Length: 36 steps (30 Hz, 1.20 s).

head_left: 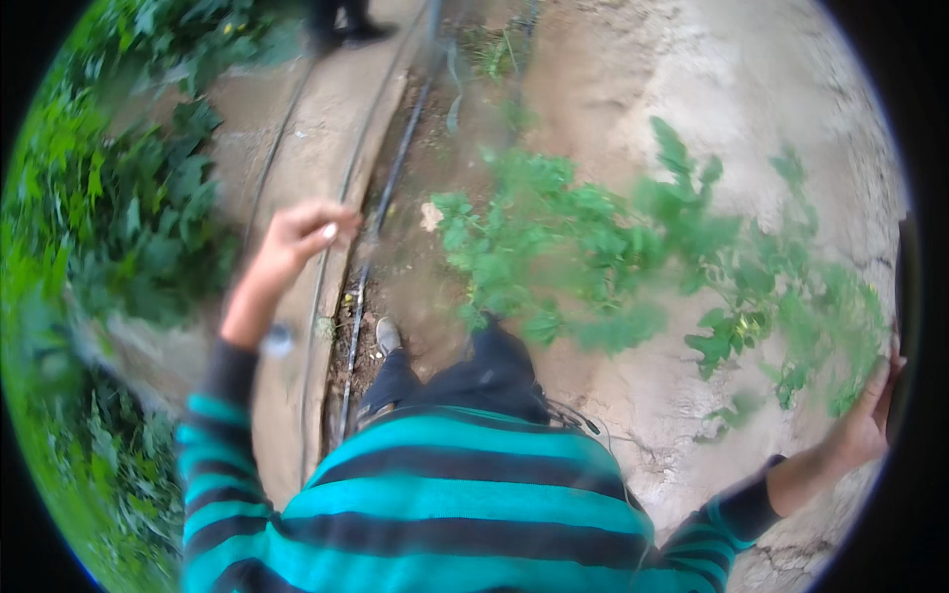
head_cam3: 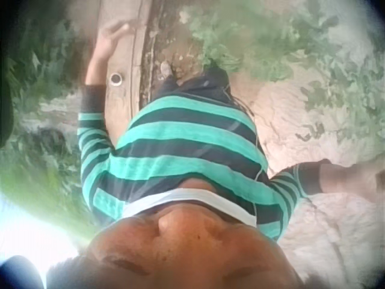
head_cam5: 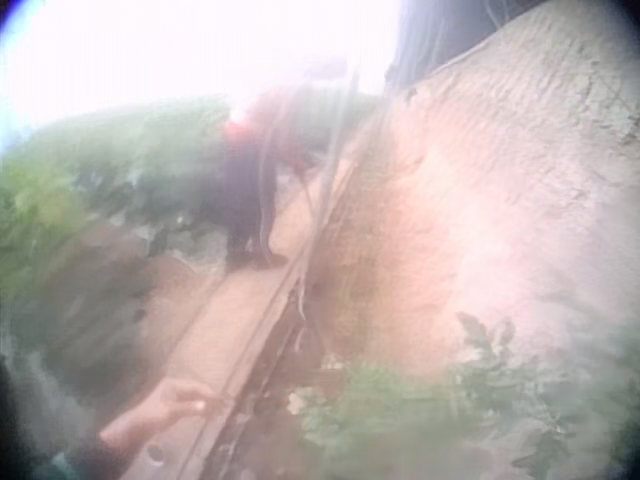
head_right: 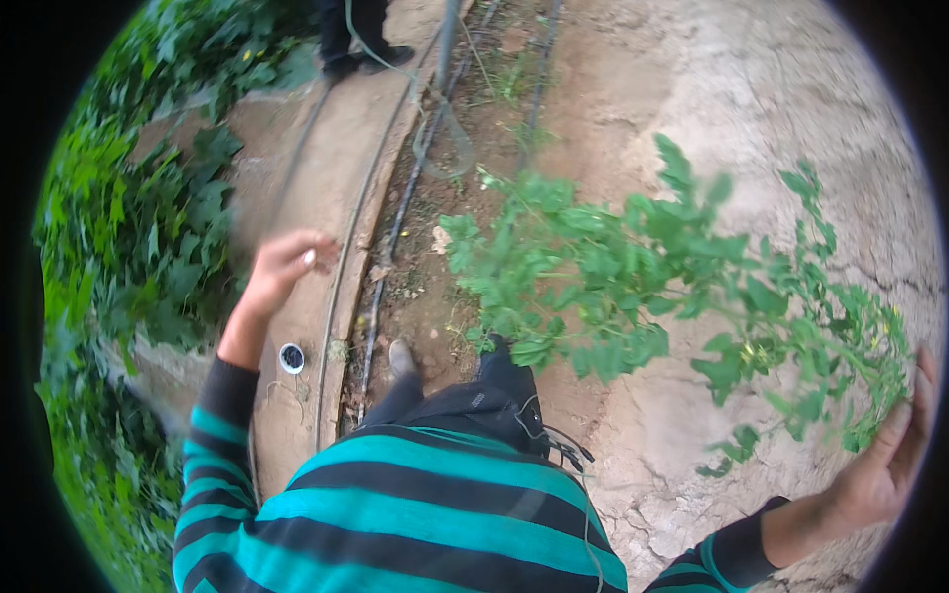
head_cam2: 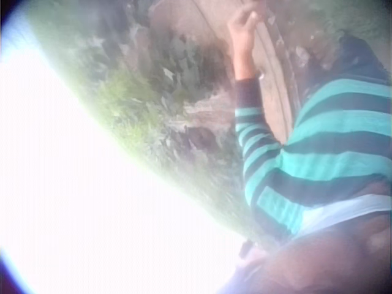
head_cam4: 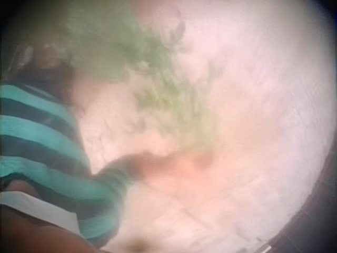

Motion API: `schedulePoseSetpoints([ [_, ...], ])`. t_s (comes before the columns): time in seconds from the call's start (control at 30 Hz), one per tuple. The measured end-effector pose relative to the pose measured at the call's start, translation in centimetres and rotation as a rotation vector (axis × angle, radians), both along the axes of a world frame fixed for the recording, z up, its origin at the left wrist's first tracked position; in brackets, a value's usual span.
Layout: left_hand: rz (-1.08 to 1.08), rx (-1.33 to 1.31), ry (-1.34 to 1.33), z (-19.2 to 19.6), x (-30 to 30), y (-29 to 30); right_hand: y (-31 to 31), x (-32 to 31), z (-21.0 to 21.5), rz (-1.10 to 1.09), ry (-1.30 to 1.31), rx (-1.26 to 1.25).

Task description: The person walks along a raised garden bed inside a greenhouse, holding a white cup filled with dark seeds. They repeatedly reach into the cup with their right hand and place seeds into the soil along a row. Another person is visible working nearby. The person also briefly adjusts a plant stem against a support wire.

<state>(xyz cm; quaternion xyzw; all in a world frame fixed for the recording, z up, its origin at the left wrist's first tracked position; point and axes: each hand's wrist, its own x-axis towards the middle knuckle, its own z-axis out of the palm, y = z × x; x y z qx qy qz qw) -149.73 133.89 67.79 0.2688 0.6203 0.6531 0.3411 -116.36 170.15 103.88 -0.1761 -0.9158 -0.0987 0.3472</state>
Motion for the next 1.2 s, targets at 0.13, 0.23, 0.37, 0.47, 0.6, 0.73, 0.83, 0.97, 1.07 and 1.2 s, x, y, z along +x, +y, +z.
schedulePoseSetpoints([
  [0.13,0.412,-0.317,-0.069,-11.1,5.2,-17.9,-7.1,-8.7,-5.6,0.247,-0.094,-0.19],
  [0.23,0.605,-0.708,-0.129,-21.5,12.0,-31.0,-12.0,-14.3,-9.2,0.409,-0.149,-0.359],
  [0.37,0.723,-0.964,-0.457,-31.4,25.9,-42.5,-16.7,-19.6,-12.8,0.476,-0.238,-0.424],
  [0.47,1.0,-0.765,-1.012,-33.0,33.9,-44.7,-18.8,-21.0,-14.4,0.5,-0.27,-0.423],
  [0.6,0.716,-1.003,-0.799,-30.3,35.1,-43.0,-20.1,-22.7,-17.3,0.53,-0.356,-0.447],
  [0.73,1.04,-0.828,-0.951,-25.9,32.5,-39.8,-21.0,-25.3,-20.4,0.551,-0.43,-0.565],
  [0.83,1.104,-0.78,-0.918,-24.0,29.8,-39.1,-21.7,-28.0,-22.1,0.589,-0.433,-0.614],
  [0.97,1.079,-0.721,-0.849,-23.2,24.6,-40.3,-23.0,-33.1,-25.5,0.683,-0.435,-0.697],
  [1.07,1.118,-0.623,-0.78,-23.3,18.3,-39.9,-22.6,-38.0,-29.0,0.688,-0.458,-0.739],
  [1.2,1.053,-0.616,-0.72,-21.7,8.0,-38.3,-20.9,-46.5,-36.8,0.656,-0.496,-0.741],
])
